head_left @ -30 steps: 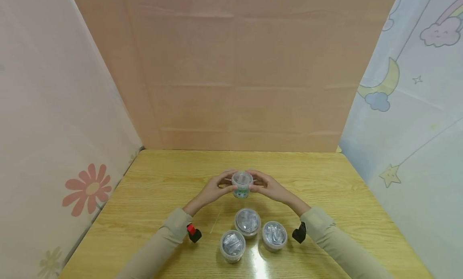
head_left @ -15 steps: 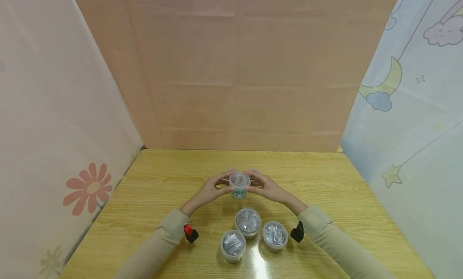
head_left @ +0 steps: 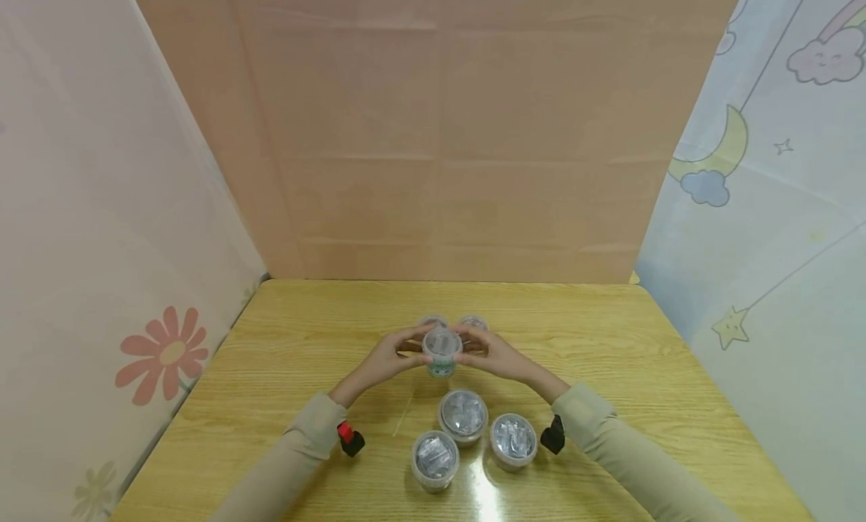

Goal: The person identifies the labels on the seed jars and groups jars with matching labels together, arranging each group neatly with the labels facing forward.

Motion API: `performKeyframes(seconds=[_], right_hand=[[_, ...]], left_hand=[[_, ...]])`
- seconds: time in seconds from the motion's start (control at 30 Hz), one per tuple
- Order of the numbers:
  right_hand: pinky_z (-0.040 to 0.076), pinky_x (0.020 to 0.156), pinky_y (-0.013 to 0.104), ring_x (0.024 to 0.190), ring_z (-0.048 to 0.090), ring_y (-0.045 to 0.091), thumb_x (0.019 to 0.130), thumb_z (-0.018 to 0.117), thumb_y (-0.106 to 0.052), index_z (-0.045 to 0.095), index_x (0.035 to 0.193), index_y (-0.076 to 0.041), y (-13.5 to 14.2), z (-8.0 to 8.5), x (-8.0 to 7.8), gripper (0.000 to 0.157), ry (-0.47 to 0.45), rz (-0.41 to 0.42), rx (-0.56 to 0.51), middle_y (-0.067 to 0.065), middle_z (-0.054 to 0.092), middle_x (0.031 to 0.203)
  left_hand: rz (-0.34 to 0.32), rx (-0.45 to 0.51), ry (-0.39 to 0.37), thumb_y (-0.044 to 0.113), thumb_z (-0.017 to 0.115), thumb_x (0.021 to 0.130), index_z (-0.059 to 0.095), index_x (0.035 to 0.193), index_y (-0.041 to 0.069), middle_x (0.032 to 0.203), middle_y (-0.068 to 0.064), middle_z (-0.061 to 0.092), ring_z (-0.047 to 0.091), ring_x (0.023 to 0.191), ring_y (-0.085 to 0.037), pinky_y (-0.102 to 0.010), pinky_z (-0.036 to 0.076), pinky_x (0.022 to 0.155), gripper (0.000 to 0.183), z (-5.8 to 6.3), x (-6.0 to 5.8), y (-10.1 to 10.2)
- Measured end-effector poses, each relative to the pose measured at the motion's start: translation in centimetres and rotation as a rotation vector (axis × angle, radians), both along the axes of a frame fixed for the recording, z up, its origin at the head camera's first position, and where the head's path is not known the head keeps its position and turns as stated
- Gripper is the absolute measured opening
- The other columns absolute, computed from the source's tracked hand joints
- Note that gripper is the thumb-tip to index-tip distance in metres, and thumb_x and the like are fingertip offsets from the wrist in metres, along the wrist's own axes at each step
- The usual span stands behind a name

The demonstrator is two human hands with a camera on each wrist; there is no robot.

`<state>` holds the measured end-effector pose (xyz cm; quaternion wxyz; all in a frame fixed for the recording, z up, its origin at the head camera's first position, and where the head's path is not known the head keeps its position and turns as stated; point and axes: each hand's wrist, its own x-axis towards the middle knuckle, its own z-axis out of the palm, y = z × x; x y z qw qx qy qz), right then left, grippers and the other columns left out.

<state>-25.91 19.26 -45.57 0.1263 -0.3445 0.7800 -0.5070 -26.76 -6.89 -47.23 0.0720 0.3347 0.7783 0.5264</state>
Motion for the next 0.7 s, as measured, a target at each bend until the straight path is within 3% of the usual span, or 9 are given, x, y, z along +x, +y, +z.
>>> performKeyframes(seconds=[0.2,0.4,0.63,0.7], right_hand=[[0.048,0.093,0.03,0.115,0.054,0.025,0.091,0.061,-0.019,0.038,0.141,-0.012,-0.3,-0.3,0.1,0.055,-0.018,-0.001,0.015,0.01,0.056,0.124],[0.048,0.093,0.031,0.115,0.054,0.025,0.09,0.062,-0.018,0.039,0.141,-0.012,-0.4,-0.6,0.2,0.056,-0.021,-0.006,0.032,0.011,0.057,0.124],[0.048,0.093,0.033,0.117,0.053,0.031,0.09,0.061,-0.013,0.036,0.141,-0.003,-0.8,-0.1,0.5,0.058,-0.015,0.033,0.038,0.016,0.054,0.128],[0.048,0.093,0.03,0.118,0.052,0.028,0.09,0.061,-0.016,0.035,0.142,-0.006,-0.7,-0.4,0.4,0.059,-0.013,0.038,0.039,0.014,0.053,0.13]], left_hand=[[0.004,-0.005,-0.05,0.03,0.069,0.083,0.048,0.136,0.018,0.125,-0.008,0.057,0.061,0.104,-0.024,-0.029,0.055,0.079,0.058,-0.5,0.2,-0.6],[-0.015,-0.021,-0.054,0.02,0.068,0.084,0.045,0.138,0.009,0.131,-0.014,0.052,0.059,0.107,-0.03,-0.03,0.055,0.08,0.06,-0.5,0.2,-0.7],[-0.043,-0.041,-0.045,0.01,0.067,0.084,0.043,0.136,-0.003,0.13,-0.022,0.051,0.059,0.106,-0.036,-0.027,0.054,0.08,0.058,2.2,1.9,-0.9],[-0.049,-0.032,-0.04,0.009,0.068,0.084,0.043,0.135,-0.003,0.13,-0.023,0.051,0.059,0.106,-0.037,-0.027,0.054,0.08,0.059,2.3,2.0,-1.0]])
